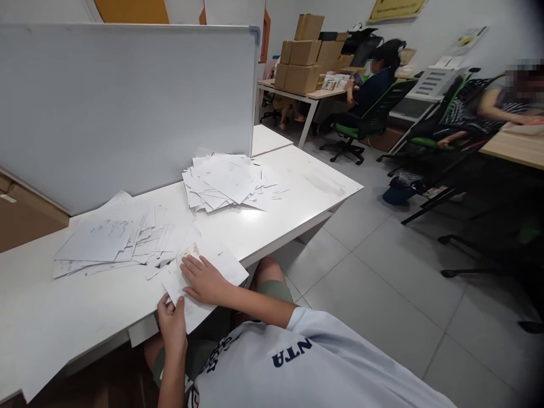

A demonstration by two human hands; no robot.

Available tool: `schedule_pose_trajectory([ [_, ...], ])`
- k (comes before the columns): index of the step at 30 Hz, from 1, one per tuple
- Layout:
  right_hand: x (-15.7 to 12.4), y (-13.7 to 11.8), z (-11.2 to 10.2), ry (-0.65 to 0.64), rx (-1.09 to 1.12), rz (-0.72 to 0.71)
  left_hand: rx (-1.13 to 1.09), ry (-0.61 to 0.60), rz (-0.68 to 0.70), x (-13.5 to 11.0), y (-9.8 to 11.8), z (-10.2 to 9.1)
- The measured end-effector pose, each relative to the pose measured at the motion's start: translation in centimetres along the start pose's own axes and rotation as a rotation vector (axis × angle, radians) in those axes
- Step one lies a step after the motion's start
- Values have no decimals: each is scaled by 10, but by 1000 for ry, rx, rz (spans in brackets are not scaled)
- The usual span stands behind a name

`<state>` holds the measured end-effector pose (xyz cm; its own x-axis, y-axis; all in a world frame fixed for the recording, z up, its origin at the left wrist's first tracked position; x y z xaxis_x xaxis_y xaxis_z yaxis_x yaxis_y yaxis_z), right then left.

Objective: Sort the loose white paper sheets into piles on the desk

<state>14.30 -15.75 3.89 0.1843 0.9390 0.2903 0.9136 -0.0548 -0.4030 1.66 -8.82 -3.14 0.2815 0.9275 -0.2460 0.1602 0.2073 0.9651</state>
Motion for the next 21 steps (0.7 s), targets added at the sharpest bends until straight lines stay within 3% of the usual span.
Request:
schedule_pose_trajectory([
  [8, -44, -10, -1, 28, 11, 28, -55, -8, -11, 1, -8, 2],
  [21, -64, -6, 14, 6, 12, 47, -54, -4, 41, -1, -10, 4],
])
Point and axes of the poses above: each hand's wrist, its own x-axis towards the middle knuckle, its own z-axis out of the palm, y = z × x, the point moved 5 cm from there along x, towards the middle knuckle, and after that the axes turned 6 degrees about x, right-handed, at the moved point
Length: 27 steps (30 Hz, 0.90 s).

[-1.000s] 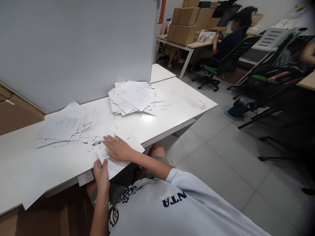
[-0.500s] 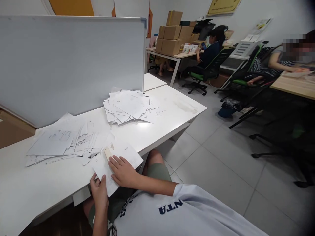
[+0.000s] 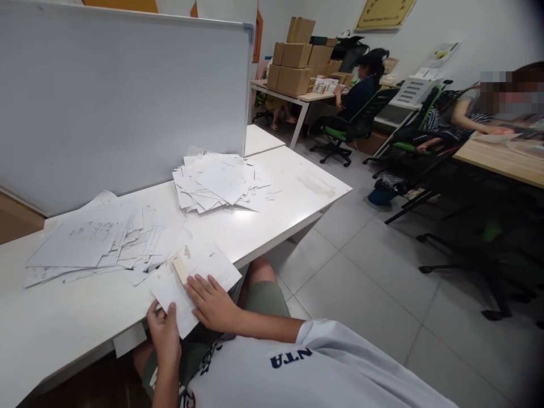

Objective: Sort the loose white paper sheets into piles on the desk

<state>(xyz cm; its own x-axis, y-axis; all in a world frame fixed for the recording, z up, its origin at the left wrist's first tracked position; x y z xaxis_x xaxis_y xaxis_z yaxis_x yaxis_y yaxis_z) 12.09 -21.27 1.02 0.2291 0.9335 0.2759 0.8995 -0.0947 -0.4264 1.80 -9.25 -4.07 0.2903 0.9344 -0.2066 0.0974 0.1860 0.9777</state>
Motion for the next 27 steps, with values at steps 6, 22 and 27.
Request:
schedule_pose_trajectory([
  [6, -8, 4, 10, 13, -5, -11, -9, 23, -1, 1, -3, 1],
  [22, -7, 7, 36, 34, 2, -42, 2, -32, 46, -6, -6, -3],
  [27, -9, 7, 30, 56, 19, -29, -7, -35, 46, -7, -6, -3],
])
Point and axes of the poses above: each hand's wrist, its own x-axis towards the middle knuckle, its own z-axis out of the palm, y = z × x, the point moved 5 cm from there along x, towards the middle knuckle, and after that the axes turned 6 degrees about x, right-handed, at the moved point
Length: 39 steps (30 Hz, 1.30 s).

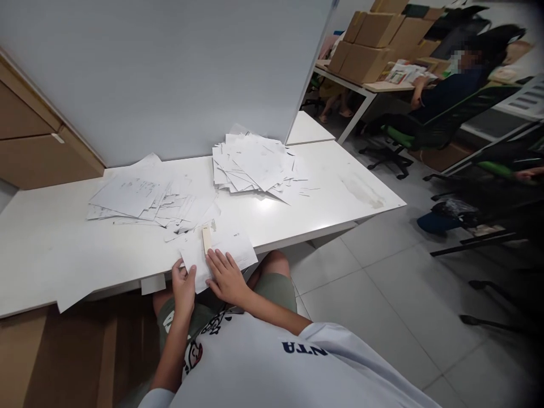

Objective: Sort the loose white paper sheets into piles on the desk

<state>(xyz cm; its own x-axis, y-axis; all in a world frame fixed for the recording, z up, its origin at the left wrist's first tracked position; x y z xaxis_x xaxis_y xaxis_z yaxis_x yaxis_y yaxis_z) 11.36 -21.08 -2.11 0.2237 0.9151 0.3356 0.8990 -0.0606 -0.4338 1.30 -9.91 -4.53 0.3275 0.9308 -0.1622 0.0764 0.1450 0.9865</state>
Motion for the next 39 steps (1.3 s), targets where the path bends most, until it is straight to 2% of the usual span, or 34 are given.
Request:
schedule_pose_trajectory([
  [10, -1, -2, -3, 3, 39, 14, 25, 18, 33, -2, -6, -1],
  [16, 10, -3, -24, -37, 85, 23, 53, 49, -17, -9, 0, -1],
  [19, 2, 2, -35, -33, 93, -34, 44, 102, -20, -26, 9, -8],
  [23, -29, 6, -39, -104, 96, -235, 22, 144, -54, -59, 14, -19],
  [29, -64, -2, -54, -157, 99, -342, -17, 84, -246, -91, -6, -19],
  [31, -67, -1, -66, -124, 74, -346, -34, 52, -274, -94, -12, -11],
  [34, -67, 13, -97, -12, 39, -317, -72, -34, -261, -93, -10, 6],
  [37, -69, 32, -138, 77, 12, -285, -61, -141, -148, -92, 4, 21],
  [39, -69, 45, -167, 144, -27, -217, -5, -144, -69, -94, 12, 23],
])
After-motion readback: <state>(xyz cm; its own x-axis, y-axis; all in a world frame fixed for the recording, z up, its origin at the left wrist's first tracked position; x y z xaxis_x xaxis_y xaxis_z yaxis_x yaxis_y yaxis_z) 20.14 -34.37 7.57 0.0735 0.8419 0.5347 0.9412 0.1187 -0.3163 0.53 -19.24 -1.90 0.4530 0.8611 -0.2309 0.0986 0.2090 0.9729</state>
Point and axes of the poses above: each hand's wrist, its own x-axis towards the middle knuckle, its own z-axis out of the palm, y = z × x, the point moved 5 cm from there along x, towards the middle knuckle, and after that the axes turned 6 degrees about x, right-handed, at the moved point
